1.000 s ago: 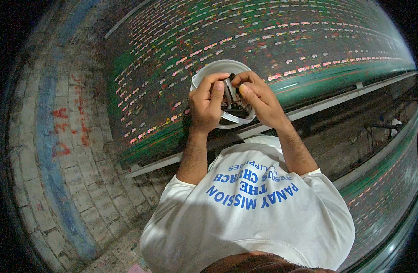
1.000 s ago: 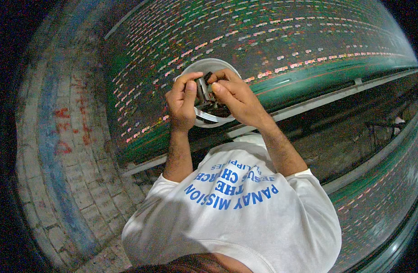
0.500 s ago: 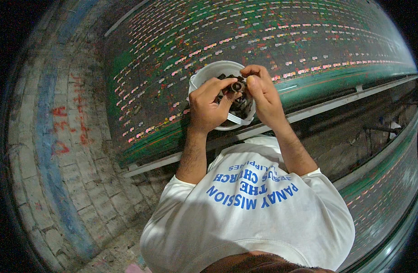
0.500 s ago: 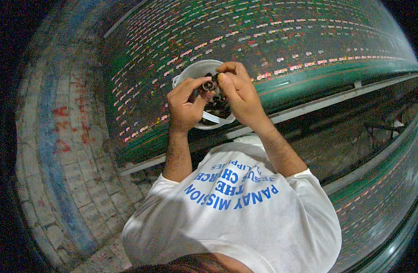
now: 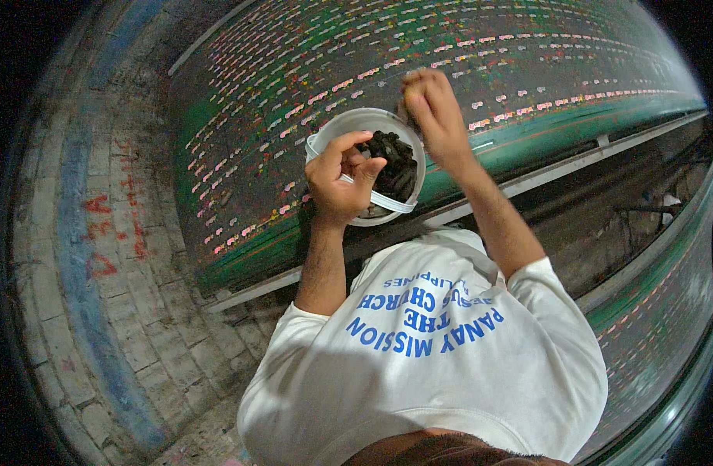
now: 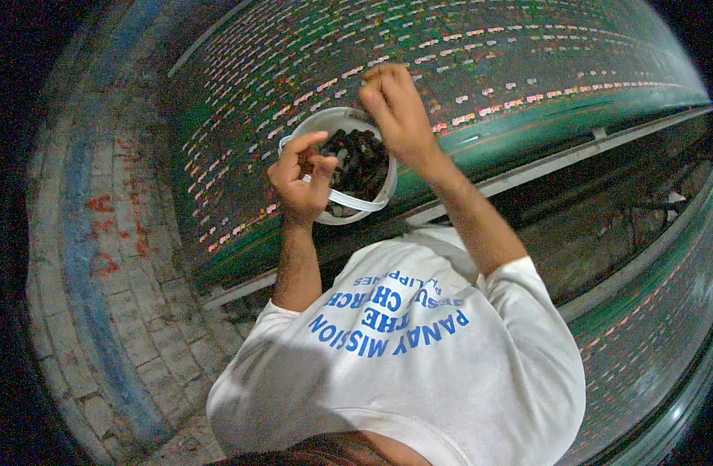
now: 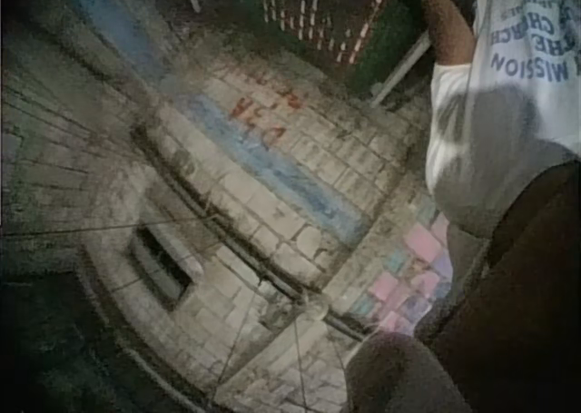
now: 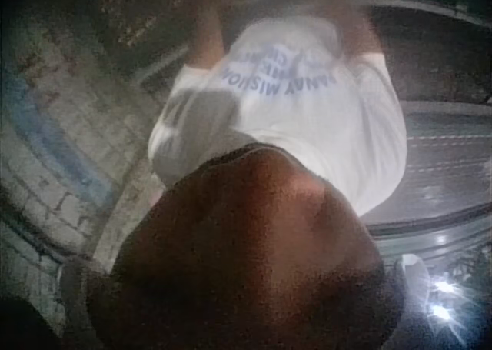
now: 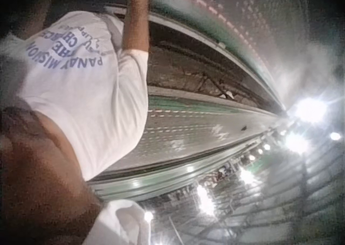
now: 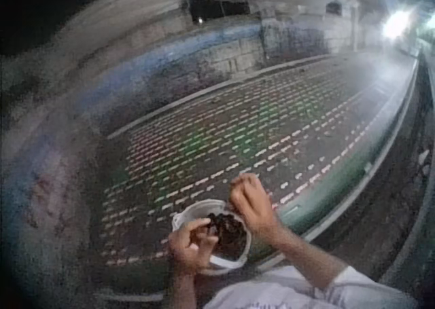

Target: The person holds a white bucket containing dark shellfish and repeatedly picks up individual items to inspect and manipulate them with both hands. The person turns the shellfish over and appears to check their condition before placing them back into the bucket.

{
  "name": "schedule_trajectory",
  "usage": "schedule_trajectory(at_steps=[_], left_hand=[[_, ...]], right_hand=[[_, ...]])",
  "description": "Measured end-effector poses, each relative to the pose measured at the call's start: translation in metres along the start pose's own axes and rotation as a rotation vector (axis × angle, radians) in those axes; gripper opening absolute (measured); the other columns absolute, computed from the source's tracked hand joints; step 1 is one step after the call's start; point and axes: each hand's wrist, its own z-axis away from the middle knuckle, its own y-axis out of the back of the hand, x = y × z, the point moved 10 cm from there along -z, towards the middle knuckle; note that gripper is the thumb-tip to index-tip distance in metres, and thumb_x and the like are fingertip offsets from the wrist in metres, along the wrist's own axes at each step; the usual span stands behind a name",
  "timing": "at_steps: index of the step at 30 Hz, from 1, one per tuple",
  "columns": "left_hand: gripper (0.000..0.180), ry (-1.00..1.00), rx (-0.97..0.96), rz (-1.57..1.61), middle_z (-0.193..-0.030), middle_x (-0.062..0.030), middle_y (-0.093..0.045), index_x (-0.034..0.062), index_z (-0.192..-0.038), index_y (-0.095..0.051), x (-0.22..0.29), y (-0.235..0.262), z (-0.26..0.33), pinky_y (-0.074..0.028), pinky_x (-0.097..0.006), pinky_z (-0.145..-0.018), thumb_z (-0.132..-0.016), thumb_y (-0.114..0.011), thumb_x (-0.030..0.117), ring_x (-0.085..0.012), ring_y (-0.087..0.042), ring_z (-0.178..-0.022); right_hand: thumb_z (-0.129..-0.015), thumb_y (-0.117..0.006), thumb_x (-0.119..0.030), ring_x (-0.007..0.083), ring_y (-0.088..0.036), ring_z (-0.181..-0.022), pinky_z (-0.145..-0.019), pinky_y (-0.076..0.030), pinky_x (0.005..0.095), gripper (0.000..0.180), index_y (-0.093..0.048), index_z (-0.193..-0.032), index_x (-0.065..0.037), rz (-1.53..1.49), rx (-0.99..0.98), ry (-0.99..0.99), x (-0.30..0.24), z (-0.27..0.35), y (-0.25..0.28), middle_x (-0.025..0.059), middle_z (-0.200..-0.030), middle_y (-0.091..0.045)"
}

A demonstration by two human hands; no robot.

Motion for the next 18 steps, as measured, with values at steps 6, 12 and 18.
schedule_trajectory(at_steps=[6, 12, 18], left_hand=[[0.052, -0.321, -0.185, -0.167, -0.064, -0.0076, -0.061, 0.0071, -0.076, -0.073, 0.017, -0.026, -0.003, -0.044, -0.039, -0.058, -0.098, -0.068, 0.054, -0.0263, -0.061, -0.058], [0.052, -0.463, -0.183, -0.211, -0.059, -0.0086, -0.05, 0.006, -0.059, -0.057, 0.027, -0.03, -0.004, -0.036, -0.042, -0.053, -0.095, -0.073, 0.04, -0.0299, -0.051, -0.054], [0.039, -0.413, -0.113, -0.195, -0.058, -0.0102, -0.044, 0.0029, -0.057, -0.05, 0.022, -0.016, 0.007, -0.032, -0.044, -0.053, -0.09, -0.067, 0.015, -0.0311, -0.046, -0.051]], right_hand=[[-0.103, -0.063, -0.021, 0.043, -0.067, -0.103, -0.087, -0.054, 0.0494, 0.024, -0.065, -0.113, 0.0, 0.268, -0.374, -0.071, 0.158, -0.041, -0.048, 0.0202, -0.115, -0.066], [-0.1, -0.067, -0.026, 0.0446, -0.065, -0.111, -0.093, -0.055, 0.0529, 0.034, -0.065, -0.121, 0.0, 0.451, -0.585, 0.028, 0.23, 0.039, -0.06, 0.0214, -0.123, -0.064], [-0.097, -0.071, -0.015, 0.0378, -0.067, -0.109, -0.093, -0.054, 0.0451, 0.024, -0.069, -0.117, -0.002, 0.181, 0.063, -0.289, 0.102, 0.087, 0.019, 0.019, -0.124, -0.067]])
